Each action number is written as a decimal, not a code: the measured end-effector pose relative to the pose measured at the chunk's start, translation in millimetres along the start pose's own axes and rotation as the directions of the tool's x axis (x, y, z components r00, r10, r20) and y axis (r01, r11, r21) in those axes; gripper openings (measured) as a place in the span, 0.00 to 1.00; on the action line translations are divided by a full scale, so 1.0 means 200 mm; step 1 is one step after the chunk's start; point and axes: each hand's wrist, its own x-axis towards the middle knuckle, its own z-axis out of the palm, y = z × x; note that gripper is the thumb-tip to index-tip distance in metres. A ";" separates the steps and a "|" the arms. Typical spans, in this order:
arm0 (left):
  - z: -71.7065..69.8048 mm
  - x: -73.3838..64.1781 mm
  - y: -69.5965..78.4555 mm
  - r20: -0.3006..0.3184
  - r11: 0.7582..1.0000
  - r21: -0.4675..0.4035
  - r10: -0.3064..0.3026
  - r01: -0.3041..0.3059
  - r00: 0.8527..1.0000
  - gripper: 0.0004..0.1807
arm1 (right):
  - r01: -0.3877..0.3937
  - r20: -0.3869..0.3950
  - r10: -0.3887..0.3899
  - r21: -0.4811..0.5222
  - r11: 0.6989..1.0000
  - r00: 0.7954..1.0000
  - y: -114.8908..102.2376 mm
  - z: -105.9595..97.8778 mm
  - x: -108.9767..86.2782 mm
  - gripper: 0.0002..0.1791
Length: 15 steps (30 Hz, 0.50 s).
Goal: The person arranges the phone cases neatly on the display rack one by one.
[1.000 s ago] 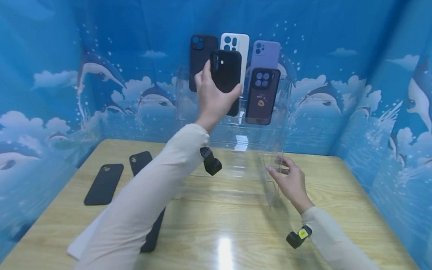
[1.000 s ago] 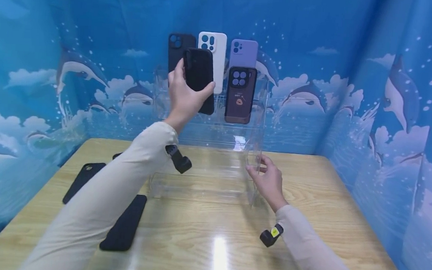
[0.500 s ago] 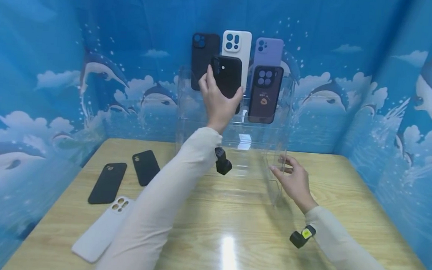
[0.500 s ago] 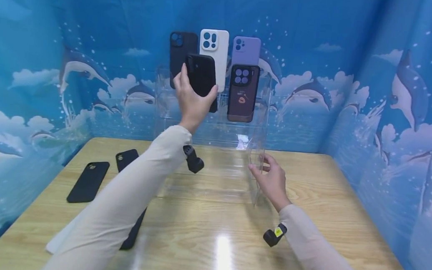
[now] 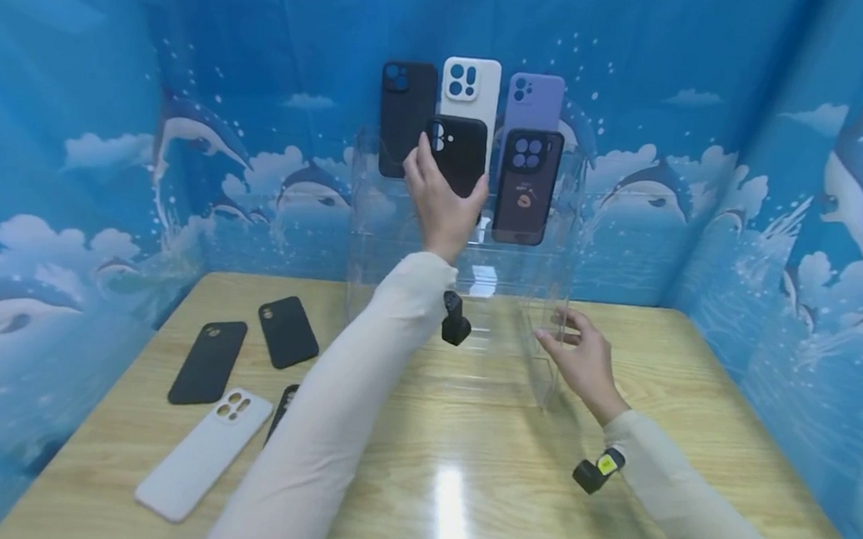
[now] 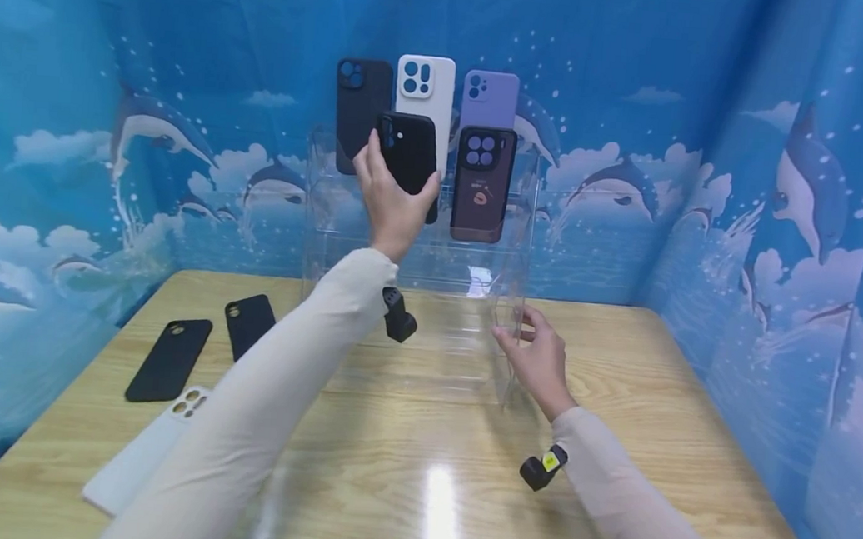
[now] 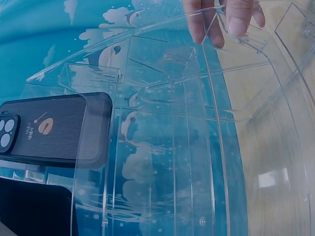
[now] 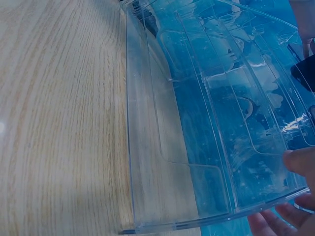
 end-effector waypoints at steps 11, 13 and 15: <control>0.05 -0.05 -0.03 0.055 0.994 0.100 -0.043 0.037 0.998 0.50 | -0.014 0.000 0.014 -0.007 1.000 1.000 -0.01 0.00 0.00 0.36; 0.05 -0.05 -0.02 0.068 0.991 0.124 -0.052 0.043 0.996 0.51 | -0.020 0.005 0.020 -0.004 1.000 1.000 -0.01 0.00 0.00 0.36; 0.05 -0.04 -0.01 0.084 0.988 0.147 -0.068 0.056 0.994 0.51 | -0.022 0.007 0.022 -0.004 1.000 1.000 -0.01 0.00 0.00 0.36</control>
